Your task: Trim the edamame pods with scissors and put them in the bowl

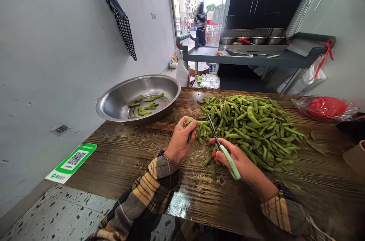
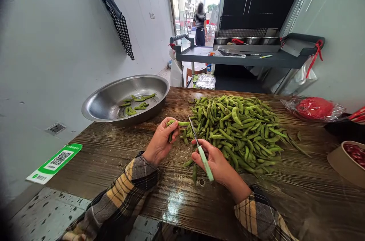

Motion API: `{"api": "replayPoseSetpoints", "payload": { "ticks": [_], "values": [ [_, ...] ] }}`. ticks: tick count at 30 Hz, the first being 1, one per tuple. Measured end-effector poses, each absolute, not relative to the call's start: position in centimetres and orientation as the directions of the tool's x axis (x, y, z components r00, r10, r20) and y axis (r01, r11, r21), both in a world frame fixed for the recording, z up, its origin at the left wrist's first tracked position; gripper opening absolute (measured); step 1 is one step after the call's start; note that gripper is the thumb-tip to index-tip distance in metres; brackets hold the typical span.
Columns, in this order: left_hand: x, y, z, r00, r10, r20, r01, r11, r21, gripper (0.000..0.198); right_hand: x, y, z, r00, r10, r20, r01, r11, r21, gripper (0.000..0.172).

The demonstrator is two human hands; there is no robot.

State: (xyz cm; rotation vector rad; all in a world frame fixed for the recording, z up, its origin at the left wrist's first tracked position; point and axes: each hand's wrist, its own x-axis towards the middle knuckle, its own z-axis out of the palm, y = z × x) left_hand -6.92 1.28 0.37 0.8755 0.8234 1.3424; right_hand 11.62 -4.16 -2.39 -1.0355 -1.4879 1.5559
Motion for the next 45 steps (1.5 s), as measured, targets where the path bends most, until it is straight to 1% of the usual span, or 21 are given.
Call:
{"api": "replayPoseSetpoints", "payload": {
  "ticks": [5, 12, 19, 23, 27, 30, 32, 34, 36, 38, 39, 40, 42, 44, 45],
  "values": [
    [-6.3, 0.8, 0.2, 0.093, 0.995, 0.019, -0.414, 0.022, 0.91, 0.031, 11.4, -4.1, -2.4, -0.388, 0.921, -0.045, 0.008, -0.046, -0.999, 0.051],
    [-6.4, 0.8, 0.0, 0.113, 0.992, 0.049, -0.356, -0.006, 0.935, 0.026, 11.5, -4.1, -2.1, -0.353, 0.934, -0.065, 0.016, -0.063, -0.998, 0.048],
    [-6.5, 0.9, 0.0, 0.075, 0.993, 0.096, -0.338, -0.066, 0.939, 0.024, 11.0, -4.1, -2.4, -0.353, 0.923, -0.152, 0.015, -0.157, -0.988, 0.051],
    [-7.0, 1.2, 0.1, 0.043, 0.996, 0.082, -0.304, -0.065, 0.95, 0.02, 10.7, -4.2, -2.4, -0.37, 0.91, -0.189, 0.017, -0.197, -0.98, 0.054],
    [-7.6, 2.0, -0.2, 0.013, 0.999, 0.05, -0.351, -0.042, 0.935, 0.019, 10.7, -4.2, -2.1, -0.33, 0.928, -0.175, -0.066, -0.207, -0.976, 0.052],
    [-7.6, 2.2, -0.7, 0.001, 0.998, 0.068, -0.247, -0.066, 0.967, 0.017, 11.0, -4.1, -2.1, -0.262, 0.956, -0.131, -0.165, -0.178, -0.97, 0.051],
    [-7.4, 2.1, -0.5, -0.005, 0.995, 0.104, -0.115, -0.104, 0.988, 0.02, 11.1, -3.9, -2.2, -0.224, 0.967, -0.122, -0.214, -0.171, -0.962, 0.052],
    [-7.4, 1.9, 0.3, -0.02, 0.98, 0.198, 0.062, -0.196, 0.979, 0.024, 11.1, -3.7, -2.4, -0.2, 0.972, -0.122, -0.246, -0.17, -0.954, 0.052],
    [-7.8, 1.9, 2.0, -0.034, 0.937, 0.347, 0.282, -0.324, 0.903, 0.025, 11.1, -3.7, -2.4, -0.187, 0.976, -0.11, -0.274, -0.16, -0.948, 0.052],
    [-8.8, 2.4, 4.3, -0.05, 0.862, 0.504, 0.517, -0.41, 0.752, 0.021, 11.1, -3.7, -2.3, -0.181, 0.98, -0.087, -0.3, -0.139, -0.944, 0.052],
    [-9.6, 2.9, 5.6, -0.069, 0.816, 0.575, 0.627, -0.413, 0.661, 0.019, 11.1, -3.7, -2.2, -0.176, 0.982, -0.073, -0.311, -0.125, -0.942, 0.051],
    [-10.5, 3.7, 6.8, -0.073, 0.778, 0.624, 0.717, -0.394, 0.575, 0.018, 11.1, -3.8, -2.0, -0.171, 0.984, -0.058, -0.321, -0.111, -0.941, 0.05],
    [-12.9, 5.4, 9.1, -0.081, 0.743, 0.664, 0.856, -0.289, 0.428, 0.019, 11.2, -3.8, -1.7, -0.159, 0.987, -0.037, -0.341, -0.09, -0.936, 0.048],
    [-15.3, 7.0, 10.7, -0.121, 0.749, 0.652, 0.933, -0.138, 0.331, 0.03, 11.3, -3.9, -1.5, -0.154, 0.988, -0.025, -0.358, -0.079, -0.93, 0.047],
    [-16.4, 7.6, 11.3, -0.112, 0.772, 0.626, 0.956, -0.088, 0.28, 0.038, 11.3, -3.9, -1.4, -0.153, 0.988, -0.021, -0.363, -0.075, -0.929, 0.046]
  ]
}}
